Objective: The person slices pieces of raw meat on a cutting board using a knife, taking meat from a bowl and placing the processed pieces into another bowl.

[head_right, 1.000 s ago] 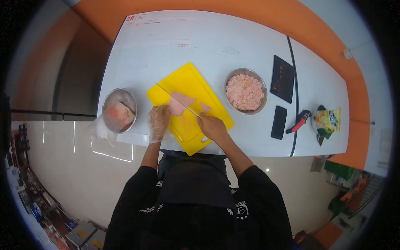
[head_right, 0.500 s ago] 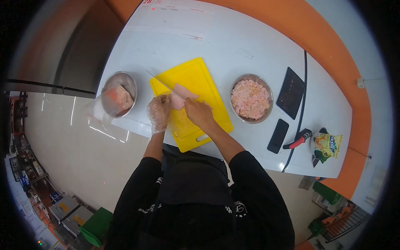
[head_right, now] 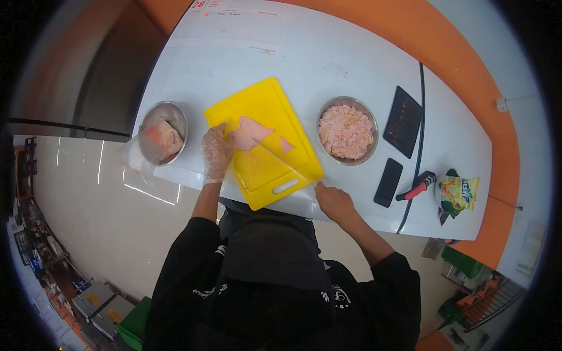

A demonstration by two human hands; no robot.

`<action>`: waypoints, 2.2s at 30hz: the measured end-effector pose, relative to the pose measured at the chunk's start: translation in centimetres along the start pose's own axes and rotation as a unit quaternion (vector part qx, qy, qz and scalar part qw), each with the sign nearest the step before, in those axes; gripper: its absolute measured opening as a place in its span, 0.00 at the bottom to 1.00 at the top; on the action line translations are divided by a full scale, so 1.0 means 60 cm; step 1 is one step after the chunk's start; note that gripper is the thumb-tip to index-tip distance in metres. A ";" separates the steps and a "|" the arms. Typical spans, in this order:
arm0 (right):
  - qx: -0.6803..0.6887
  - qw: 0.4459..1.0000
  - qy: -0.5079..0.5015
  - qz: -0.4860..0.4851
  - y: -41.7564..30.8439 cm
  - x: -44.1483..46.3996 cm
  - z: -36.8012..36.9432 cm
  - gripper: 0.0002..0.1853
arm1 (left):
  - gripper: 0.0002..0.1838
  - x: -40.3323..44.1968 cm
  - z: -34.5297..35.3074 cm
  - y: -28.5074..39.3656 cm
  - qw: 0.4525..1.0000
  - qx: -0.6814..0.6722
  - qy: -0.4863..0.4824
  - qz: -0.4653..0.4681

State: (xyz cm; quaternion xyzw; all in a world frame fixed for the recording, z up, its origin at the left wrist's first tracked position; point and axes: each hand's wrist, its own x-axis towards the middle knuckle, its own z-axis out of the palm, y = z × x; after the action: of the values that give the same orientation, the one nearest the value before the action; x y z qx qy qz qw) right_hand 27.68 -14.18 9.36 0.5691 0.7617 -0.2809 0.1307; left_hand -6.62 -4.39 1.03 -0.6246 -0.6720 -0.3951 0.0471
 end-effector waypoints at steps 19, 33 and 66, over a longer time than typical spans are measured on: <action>0.140 0.980 0.143 0.017 -0.060 0.026 0.044 0.15 | 0.13 0.012 0.023 0.008 0.939 0.001 -0.309 -0.149; 0.119 0.974 0.174 -0.087 -0.118 0.175 0.001 0.16 | 0.12 -0.006 -0.004 0.032 0.961 -0.015 -0.229 -0.156; 0.305 0.945 0.122 -0.011 -0.037 0.050 0.050 0.15 | 0.10 -0.030 -0.056 0.089 0.819 -0.434 -0.252 -0.278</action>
State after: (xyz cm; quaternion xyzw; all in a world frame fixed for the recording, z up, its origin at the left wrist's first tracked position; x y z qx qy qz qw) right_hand 24.30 -13.98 5.98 0.6034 0.6559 -0.4294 -0.1460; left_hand -3.00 -8.30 4.81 -0.4450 -0.5644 -0.4712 -0.5113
